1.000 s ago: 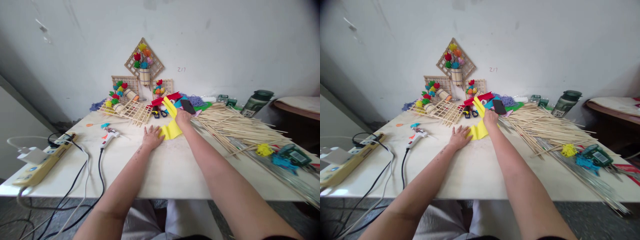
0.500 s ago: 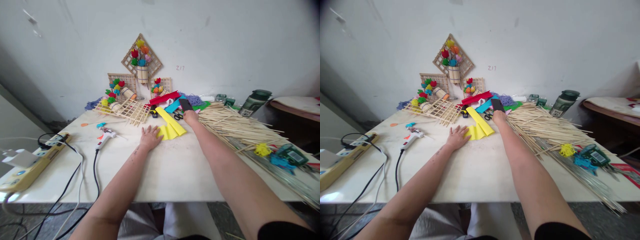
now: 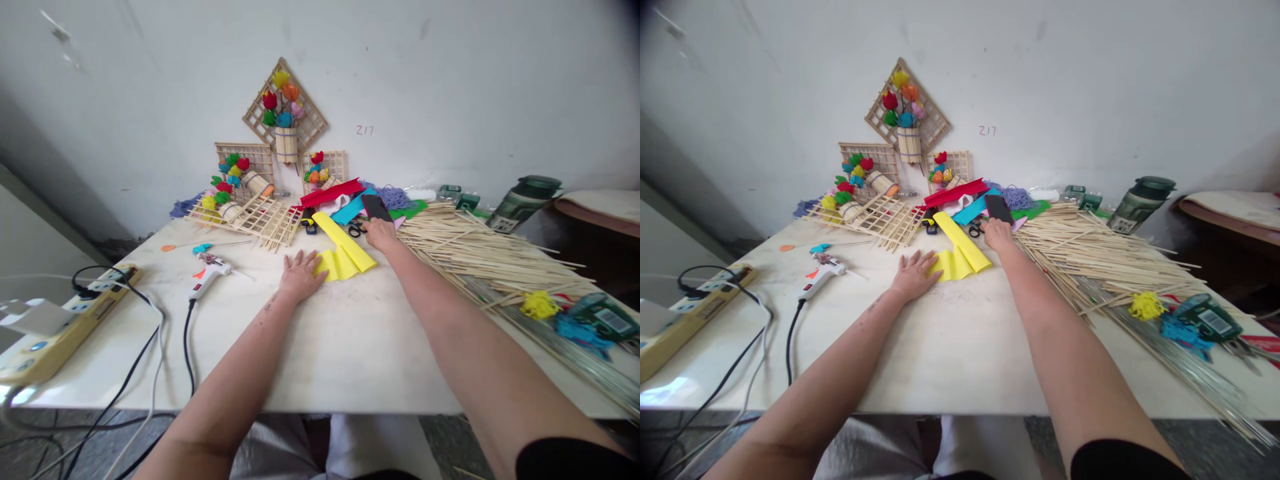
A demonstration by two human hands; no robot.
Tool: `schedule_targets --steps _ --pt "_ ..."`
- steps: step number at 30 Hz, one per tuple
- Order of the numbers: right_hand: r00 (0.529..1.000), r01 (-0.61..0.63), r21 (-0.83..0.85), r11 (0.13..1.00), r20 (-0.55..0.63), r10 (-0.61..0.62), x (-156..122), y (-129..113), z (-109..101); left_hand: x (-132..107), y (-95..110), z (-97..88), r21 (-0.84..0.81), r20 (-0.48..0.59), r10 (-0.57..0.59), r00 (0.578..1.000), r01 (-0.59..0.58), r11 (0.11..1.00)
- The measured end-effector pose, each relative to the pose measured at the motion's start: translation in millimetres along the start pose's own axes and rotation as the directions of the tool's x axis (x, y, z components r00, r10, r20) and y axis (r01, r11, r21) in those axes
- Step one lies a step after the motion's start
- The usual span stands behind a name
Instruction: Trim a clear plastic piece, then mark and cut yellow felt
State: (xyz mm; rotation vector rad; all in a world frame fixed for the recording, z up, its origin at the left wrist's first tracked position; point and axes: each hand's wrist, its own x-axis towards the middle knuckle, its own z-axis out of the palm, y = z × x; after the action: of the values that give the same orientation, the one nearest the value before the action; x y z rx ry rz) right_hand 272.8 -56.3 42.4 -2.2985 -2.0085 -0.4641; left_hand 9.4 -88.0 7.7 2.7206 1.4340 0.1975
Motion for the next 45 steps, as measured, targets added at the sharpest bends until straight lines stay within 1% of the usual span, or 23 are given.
schedule_targets --steps 4,7,9,10,12,14,17,23,31,35,38,42,45 --pt "0.999 -0.031 0.073 0.997 -0.017 0.032 0.4 -5.0 1.8 -0.3 0.1 0.0 0.006 0.0 0.0 1.0 0.0 1.0" --pt "0.99 -0.14 0.091 0.986 -0.019 0.143 -0.3 -9.0 4.5 -0.4 0.0 0.5 0.004 -0.002 0.001 1.0 -0.001 1.0" --pt "0.981 -0.187 0.087 0.979 -0.033 0.19 -0.4 -9.6 5.8 -0.4 0.0 0.7 0.004 -0.004 0.0 1.0 0.0 1.0" --pt "0.981 -0.186 0.079 0.979 -0.035 0.189 0.0 -9.4 6.1 -0.5 0.1 0.6 0.003 -0.006 -0.001 1.0 0.001 1.0" --pt "0.989 -0.148 0.056 0.987 -0.015 0.149 1.8 -8.1 5.8 -0.8 0.6 0.0 0.001 -0.006 -0.001 1.0 0.001 1.0" --pt "0.993 -0.112 0.04 0.993 0.035 0.111 4.6 -6.4 4.6 -1.2 1.2 -1.1 -0.003 -0.001 -0.001 1.0 0.001 1.0" --pt "0.99 -0.105 0.038 0.994 0.094 0.101 8.9 -4.1 3.0 -1.7 1.7 -2.3 -0.01 0.006 -0.001 1.0 0.001 1.0" --pt "0.995 -0.066 0.014 0.998 0.076 0.065 15.0 -1.1 4.0 -1.1 1.1 -1.2 -0.008 0.006 -0.003 1.0 0.003 1.0" --pt "0.989 -0.043 -0.024 0.999 0.139 0.046 21.2 -3.1 3.1 -0.6 0.8 -0.1 -0.011 0.006 -0.004 1.0 0.004 1.0" --pt "0.99 0.031 -0.074 0.997 0.14 -0.02 21.6 -4.2 1.5 -0.5 0.4 0.5 -0.007 0.005 0.0 1.0 0.0 1.0" --pt "0.988 0.058 -0.1 0.993 0.148 -0.043 20.4 -5.2 -0.1 -0.9 0.7 -0.1 -0.013 0.005 -0.001 1.0 0.001 1.0" --pt "0.991 0.064 -0.101 0.993 0.125 -0.051 16.4 -5.8 -1.0 -1.2 1.3 -1.5 -0.019 0.008 -0.004 1.0 0.004 1.0" --pt "0.997 0.018 -0.064 0.998 0.079 -0.013 13.8 -4.4 0.5 -0.8 1.0 -1.3 -0.023 0.012 0.001 1.0 0.0 1.0"
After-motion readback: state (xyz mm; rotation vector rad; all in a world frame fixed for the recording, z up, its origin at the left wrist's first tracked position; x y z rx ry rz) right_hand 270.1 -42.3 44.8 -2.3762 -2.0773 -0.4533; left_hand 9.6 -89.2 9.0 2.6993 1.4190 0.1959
